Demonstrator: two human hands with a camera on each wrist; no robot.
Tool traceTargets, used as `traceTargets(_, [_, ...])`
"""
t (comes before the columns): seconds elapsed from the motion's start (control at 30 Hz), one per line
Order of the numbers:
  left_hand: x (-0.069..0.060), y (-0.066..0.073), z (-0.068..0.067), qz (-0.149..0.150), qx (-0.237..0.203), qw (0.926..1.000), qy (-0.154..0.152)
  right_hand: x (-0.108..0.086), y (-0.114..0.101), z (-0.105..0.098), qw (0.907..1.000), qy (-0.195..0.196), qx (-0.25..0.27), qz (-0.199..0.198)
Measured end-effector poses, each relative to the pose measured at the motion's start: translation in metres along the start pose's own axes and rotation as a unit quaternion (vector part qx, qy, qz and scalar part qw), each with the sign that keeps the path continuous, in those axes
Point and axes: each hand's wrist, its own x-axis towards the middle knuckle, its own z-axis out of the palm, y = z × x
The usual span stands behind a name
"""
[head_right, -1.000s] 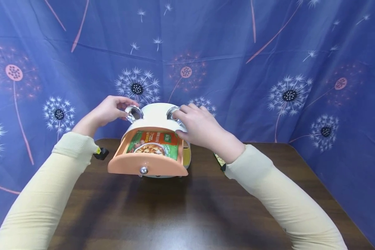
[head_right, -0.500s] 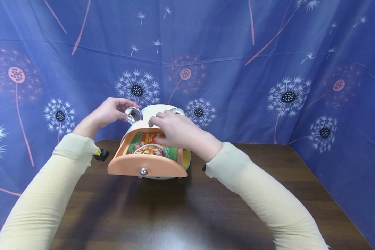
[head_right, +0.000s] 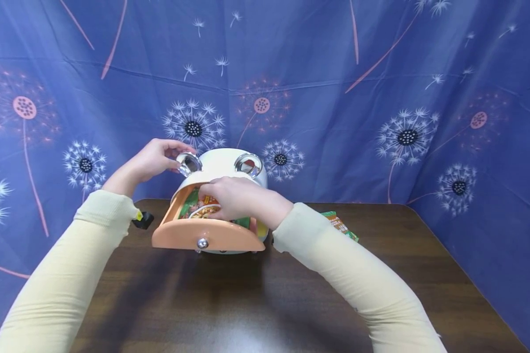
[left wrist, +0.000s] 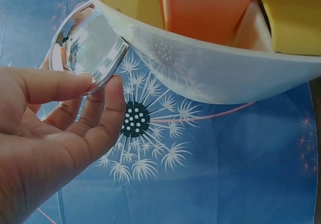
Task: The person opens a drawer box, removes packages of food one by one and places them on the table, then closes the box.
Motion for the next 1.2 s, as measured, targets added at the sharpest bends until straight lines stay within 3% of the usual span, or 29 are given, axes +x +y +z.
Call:
traceTargets(0.2, [0.000,-0.001,0.001,0.000,0.000,1.0000,0.002,0.007,0.002,0.003,0.9967,-0.071,0.013,0.036])
traceTargets(0.53, [0.001,0.000,-0.001,0.000,0.000,1.0000,0.000,0.016,0.007,0.010,0.9896,-0.133,0.015,0.055])
traceTargets(0.9, [0.001,-0.003,0.001,-0.002,-0.007,1.0000,-0.002,0.021,0.018,0.022,0.9896,-0.133,0.033,0.045])
traceTargets(1.2, [0.002,-0.001,0.000,0.000,-0.013,0.9999,-0.003,0.022,0.014,0.021,0.9878,-0.139,0.022,0.067])
